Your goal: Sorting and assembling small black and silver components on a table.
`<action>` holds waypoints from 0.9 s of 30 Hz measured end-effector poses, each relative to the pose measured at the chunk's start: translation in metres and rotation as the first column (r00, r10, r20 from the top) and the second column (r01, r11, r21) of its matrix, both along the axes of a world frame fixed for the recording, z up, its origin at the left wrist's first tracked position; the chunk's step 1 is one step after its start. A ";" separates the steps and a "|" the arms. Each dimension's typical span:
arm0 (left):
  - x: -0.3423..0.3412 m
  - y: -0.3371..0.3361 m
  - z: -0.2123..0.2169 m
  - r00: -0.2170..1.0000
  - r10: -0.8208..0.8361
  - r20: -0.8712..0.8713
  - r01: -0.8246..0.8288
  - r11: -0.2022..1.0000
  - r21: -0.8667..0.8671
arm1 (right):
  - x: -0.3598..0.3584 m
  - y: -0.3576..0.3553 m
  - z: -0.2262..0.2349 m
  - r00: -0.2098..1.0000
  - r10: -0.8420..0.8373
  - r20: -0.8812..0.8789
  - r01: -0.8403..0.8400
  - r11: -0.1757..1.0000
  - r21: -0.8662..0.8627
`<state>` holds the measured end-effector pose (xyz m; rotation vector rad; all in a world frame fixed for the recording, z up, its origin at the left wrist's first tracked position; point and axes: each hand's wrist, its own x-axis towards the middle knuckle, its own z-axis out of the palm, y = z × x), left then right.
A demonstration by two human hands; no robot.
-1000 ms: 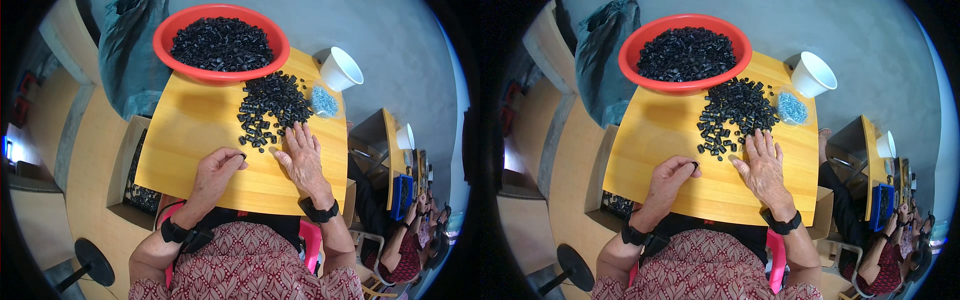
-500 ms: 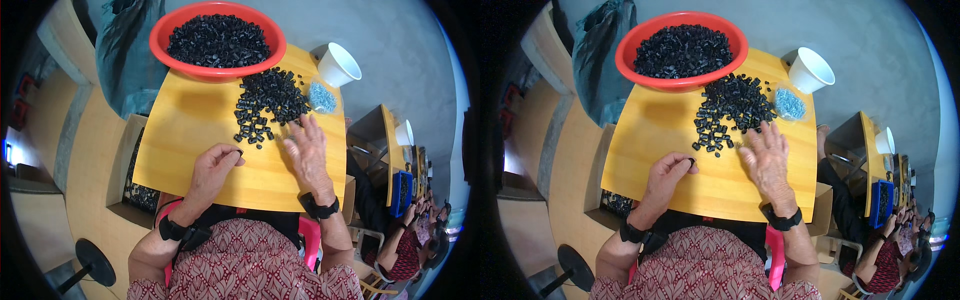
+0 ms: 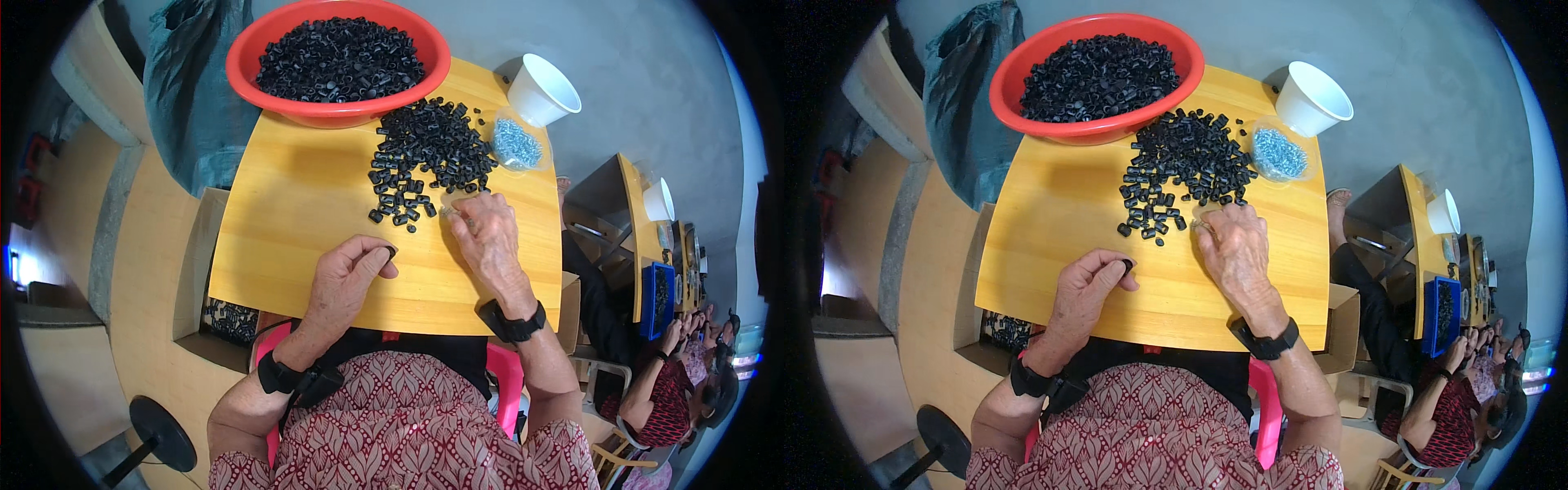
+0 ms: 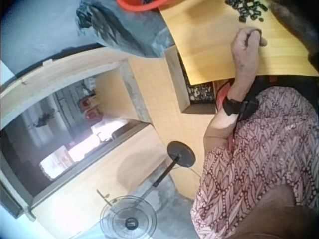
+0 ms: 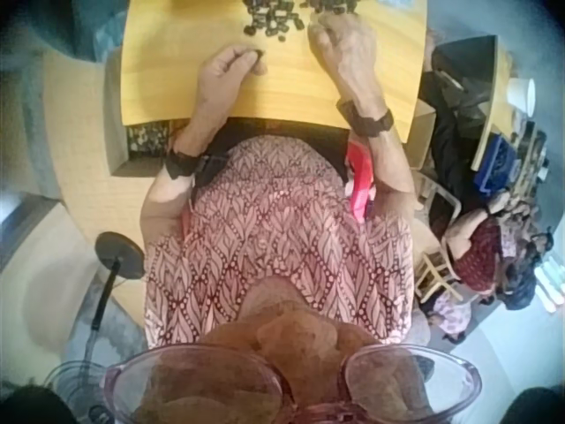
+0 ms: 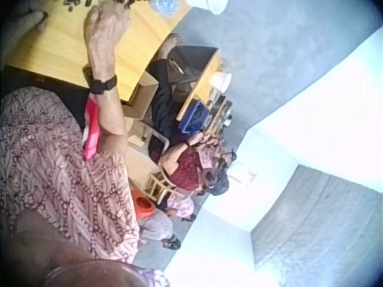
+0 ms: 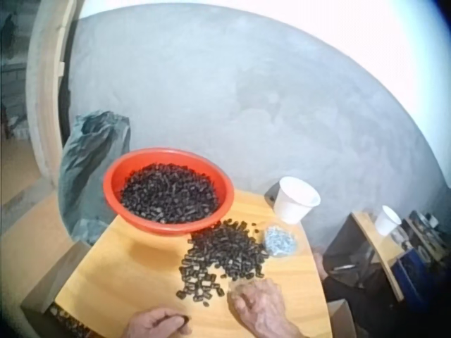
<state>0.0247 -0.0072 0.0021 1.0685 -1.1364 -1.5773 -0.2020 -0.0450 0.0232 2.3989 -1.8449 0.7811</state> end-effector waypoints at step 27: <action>-0.009 0.006 -0.005 0.978 -0.101 -0.185 0.094 0.995 -0.045 | 0.049 0.052 0.027 0.737 0.072 0.672 -0.228 0.962 0.147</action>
